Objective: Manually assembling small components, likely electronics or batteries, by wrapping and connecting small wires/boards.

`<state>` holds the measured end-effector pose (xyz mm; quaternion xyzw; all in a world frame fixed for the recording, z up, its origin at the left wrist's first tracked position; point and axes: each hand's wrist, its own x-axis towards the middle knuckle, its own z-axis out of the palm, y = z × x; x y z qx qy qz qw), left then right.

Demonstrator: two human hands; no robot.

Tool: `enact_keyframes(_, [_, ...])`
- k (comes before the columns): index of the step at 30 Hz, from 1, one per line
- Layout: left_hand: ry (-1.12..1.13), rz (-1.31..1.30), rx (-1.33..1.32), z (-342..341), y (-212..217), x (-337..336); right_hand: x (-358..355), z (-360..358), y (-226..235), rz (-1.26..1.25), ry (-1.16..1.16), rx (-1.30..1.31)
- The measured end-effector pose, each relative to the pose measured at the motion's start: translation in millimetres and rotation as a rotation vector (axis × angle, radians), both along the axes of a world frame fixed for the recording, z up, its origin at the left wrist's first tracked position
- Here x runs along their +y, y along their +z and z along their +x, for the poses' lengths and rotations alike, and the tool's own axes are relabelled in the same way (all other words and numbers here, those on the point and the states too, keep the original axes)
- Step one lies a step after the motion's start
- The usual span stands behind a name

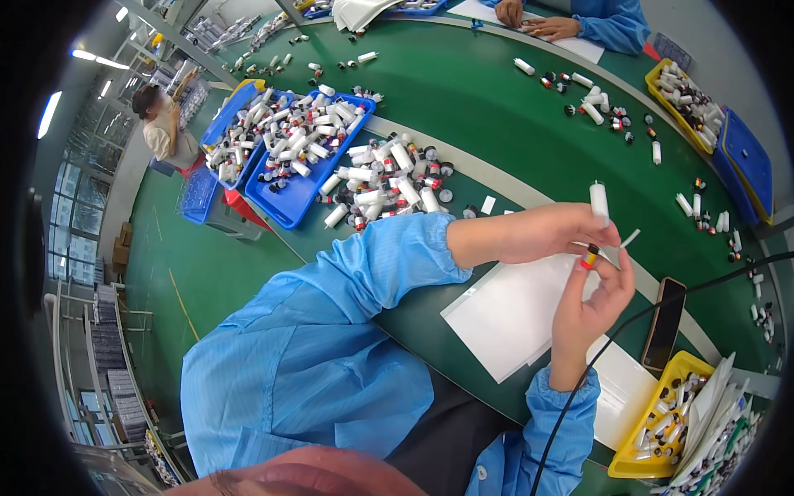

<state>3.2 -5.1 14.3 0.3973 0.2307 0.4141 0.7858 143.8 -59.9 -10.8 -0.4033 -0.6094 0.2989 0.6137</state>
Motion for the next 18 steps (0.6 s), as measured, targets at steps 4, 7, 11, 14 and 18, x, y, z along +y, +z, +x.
enact_keyframes(4, [0.045,0.554,0.342,-4,7,3,6,15,-7,0.105,-0.162,-0.114])
enact_keyframes(7, [0.069,0.406,0.344,-9,-1,5,10,15,-5,0.249,-0.32,-0.314])
enact_keyframes(11, [0.125,0.328,0.328,-7,6,-6,5,13,-10,0.183,-0.29,-0.325])
enact_keyframes(14, [0.104,0.351,0.35,-11,13,-1,8,16,-6,0.206,-0.254,-0.284])
enact_keyframes(18, [0.088,0.336,0.34,-11,19,1,10,18,-11,0.168,-0.136,-0.177])
